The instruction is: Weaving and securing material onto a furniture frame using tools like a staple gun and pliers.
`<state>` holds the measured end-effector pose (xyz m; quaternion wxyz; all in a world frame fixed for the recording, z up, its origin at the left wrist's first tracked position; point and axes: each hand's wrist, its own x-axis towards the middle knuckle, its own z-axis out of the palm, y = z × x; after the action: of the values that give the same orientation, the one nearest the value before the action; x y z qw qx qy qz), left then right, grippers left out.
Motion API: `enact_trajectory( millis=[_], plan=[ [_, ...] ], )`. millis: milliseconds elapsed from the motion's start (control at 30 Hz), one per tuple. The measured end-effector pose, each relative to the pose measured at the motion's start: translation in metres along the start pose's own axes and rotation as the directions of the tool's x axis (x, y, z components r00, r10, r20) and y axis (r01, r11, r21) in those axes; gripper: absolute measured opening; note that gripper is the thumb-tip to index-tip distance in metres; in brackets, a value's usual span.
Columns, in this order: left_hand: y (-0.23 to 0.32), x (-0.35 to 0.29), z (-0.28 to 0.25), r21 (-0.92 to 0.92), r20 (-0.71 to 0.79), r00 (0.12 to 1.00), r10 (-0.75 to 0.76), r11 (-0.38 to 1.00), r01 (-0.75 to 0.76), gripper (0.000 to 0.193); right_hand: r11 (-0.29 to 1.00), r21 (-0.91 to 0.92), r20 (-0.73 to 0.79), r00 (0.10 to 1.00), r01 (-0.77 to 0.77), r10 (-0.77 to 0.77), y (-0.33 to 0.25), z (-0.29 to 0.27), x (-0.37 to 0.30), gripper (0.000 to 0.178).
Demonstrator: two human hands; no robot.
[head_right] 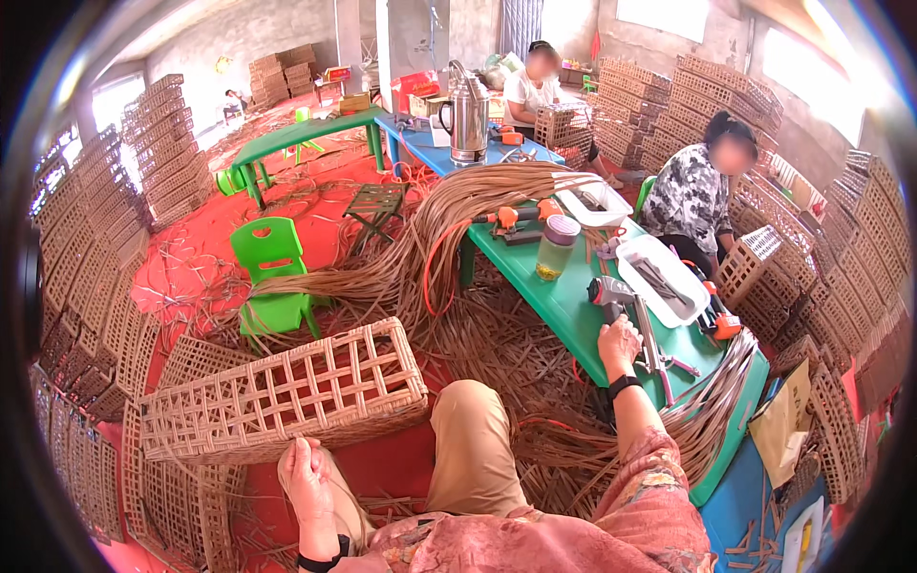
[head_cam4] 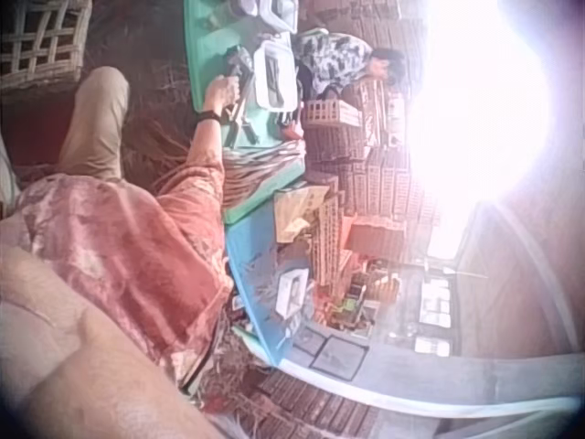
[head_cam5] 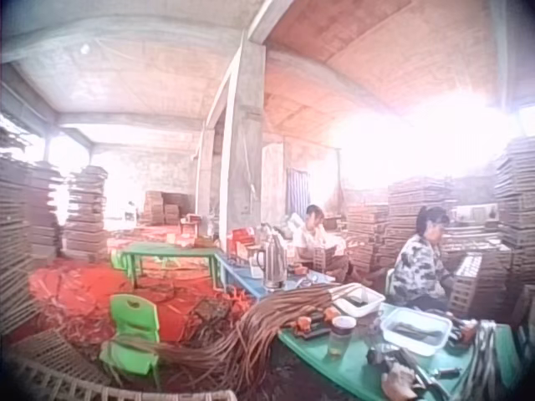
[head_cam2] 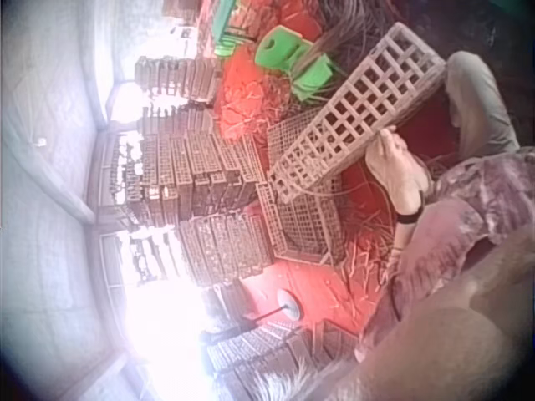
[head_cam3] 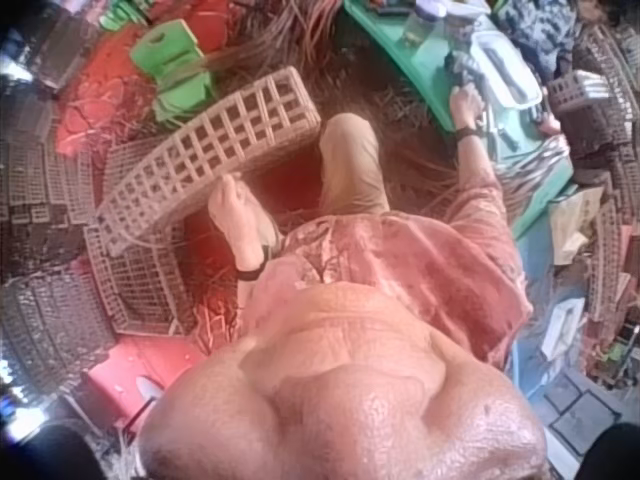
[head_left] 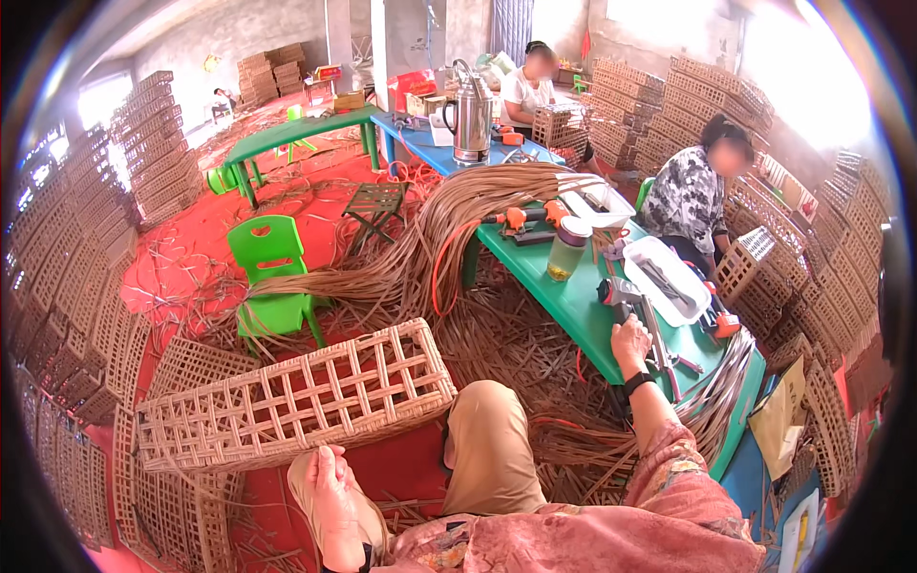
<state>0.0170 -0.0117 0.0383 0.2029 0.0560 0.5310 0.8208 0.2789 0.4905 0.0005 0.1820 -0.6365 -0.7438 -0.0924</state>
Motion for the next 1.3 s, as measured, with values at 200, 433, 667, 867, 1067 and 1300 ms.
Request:
enact_trajectory(
  millis=[200, 433, 667, 867, 1067, 1300],
  plan=[
    [0.002, -0.001, 0.002, 0.016, -0.008, 1.0, 0.006, 1.0, -0.006, 0.028, 1.0, 0.011, 0.016, 1.0, -0.013, 0.013, 0.0, 0.0, 0.001, 0.036],
    [0.001, 0.0, 0.0, 0.025, 0.003, 1.0, 0.018, 1.0, -0.019, 0.029, 1.0, 0.019, -0.003, 1.0, -0.002, 0.002, 0.0, -0.001, 0.0, 0.036],
    [0.0, -0.001, 0.0, 0.024, -0.007, 1.0, 0.015, 1.0, -0.015, 0.029, 1.0, 0.006, -0.003, 1.0, 0.0, 0.0, 0.0, -0.001, 0.0, 0.037],
    [-0.001, -0.001, 0.001, 0.012, -0.014, 1.0, 0.025, 1.0, -0.025, 0.028, 1.0, -0.005, 0.014, 1.0, -0.007, 0.007, -0.001, -0.002, 0.001, 0.037],
    [0.002, -0.003, 0.003, 0.01, -0.007, 0.999, 0.044, 0.999, -0.043, 0.028, 1.0, 0.0, -0.001, 1.0, 0.0, 0.0, -0.001, 0.002, 0.0, 0.036],
    [0.002, -0.005, 0.003, 0.053, -0.073, 0.997, 0.006, 0.999, -0.002, 0.028, 0.996, -0.071, -0.049, 0.998, 0.045, -0.049, -0.011, 0.009, 0.007, 0.035]
  ],
)
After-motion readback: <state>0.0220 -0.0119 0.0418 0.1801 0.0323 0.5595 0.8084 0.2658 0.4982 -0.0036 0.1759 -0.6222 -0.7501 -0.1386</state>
